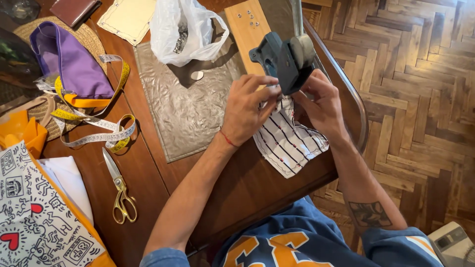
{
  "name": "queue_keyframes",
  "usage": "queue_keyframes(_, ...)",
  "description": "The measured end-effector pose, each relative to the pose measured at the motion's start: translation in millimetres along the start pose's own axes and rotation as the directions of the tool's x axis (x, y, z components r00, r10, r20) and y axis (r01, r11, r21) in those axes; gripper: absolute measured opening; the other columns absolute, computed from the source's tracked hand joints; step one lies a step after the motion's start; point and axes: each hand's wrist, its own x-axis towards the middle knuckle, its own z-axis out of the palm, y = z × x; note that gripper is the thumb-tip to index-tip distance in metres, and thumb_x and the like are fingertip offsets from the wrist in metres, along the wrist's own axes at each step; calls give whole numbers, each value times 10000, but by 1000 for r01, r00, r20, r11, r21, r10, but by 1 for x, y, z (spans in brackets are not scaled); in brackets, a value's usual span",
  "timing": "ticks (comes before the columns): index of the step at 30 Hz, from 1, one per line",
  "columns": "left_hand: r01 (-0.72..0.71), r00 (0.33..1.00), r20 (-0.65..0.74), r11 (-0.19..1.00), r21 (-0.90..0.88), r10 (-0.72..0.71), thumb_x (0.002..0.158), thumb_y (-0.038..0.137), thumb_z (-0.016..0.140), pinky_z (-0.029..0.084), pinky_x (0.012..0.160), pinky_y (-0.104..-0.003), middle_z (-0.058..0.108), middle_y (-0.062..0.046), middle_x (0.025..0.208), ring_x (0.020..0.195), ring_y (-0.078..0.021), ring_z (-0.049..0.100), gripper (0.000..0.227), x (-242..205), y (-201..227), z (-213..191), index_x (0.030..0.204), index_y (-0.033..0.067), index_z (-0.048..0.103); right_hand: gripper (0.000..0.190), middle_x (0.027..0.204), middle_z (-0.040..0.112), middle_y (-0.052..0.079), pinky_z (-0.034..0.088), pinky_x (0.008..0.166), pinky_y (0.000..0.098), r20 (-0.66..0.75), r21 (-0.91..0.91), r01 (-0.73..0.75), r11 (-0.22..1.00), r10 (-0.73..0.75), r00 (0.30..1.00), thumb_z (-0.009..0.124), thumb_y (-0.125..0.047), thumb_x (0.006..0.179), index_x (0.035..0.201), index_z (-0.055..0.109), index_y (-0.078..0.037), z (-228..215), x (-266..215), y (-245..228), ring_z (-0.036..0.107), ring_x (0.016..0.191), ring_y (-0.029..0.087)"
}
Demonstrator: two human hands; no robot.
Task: Assembling a fabric component by marking it and attaching hardware using a manual hand press
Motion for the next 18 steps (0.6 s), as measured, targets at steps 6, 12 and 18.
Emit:
queue_keyframes(6,-57,998,-38,997,44,59,1078,363,844,537,998,-337,849,85,1137,1146,-187,787,122,7,2,0,996,275,865,87,1251,644,238,697,531,415,46,-140,184,973,-179,983,820,90,1113,1077,783,160,6,-11,-35,808,617,360)
queue_keyframes(12,-68,998,-16,993,-102,66,1066,259,876,585,949,-395,860,-17,1029,1063,-278,830,138,7,-6,4,963,181,827,69,1206,720,230,676,553,396,44,-271,315,909,-315,948,891,75,1071,1136,876,93,1,-7,-27,811,628,318)
queue_keyframes(18,148,988,15,936,-321,-151,954,275,983,621,909,-386,865,-39,1001,1030,-299,834,191,9,-4,13,996,163,834,180,1107,808,170,660,615,347,79,-367,245,898,-232,970,1005,-12,989,1123,891,25,-4,5,-57,807,723,257)
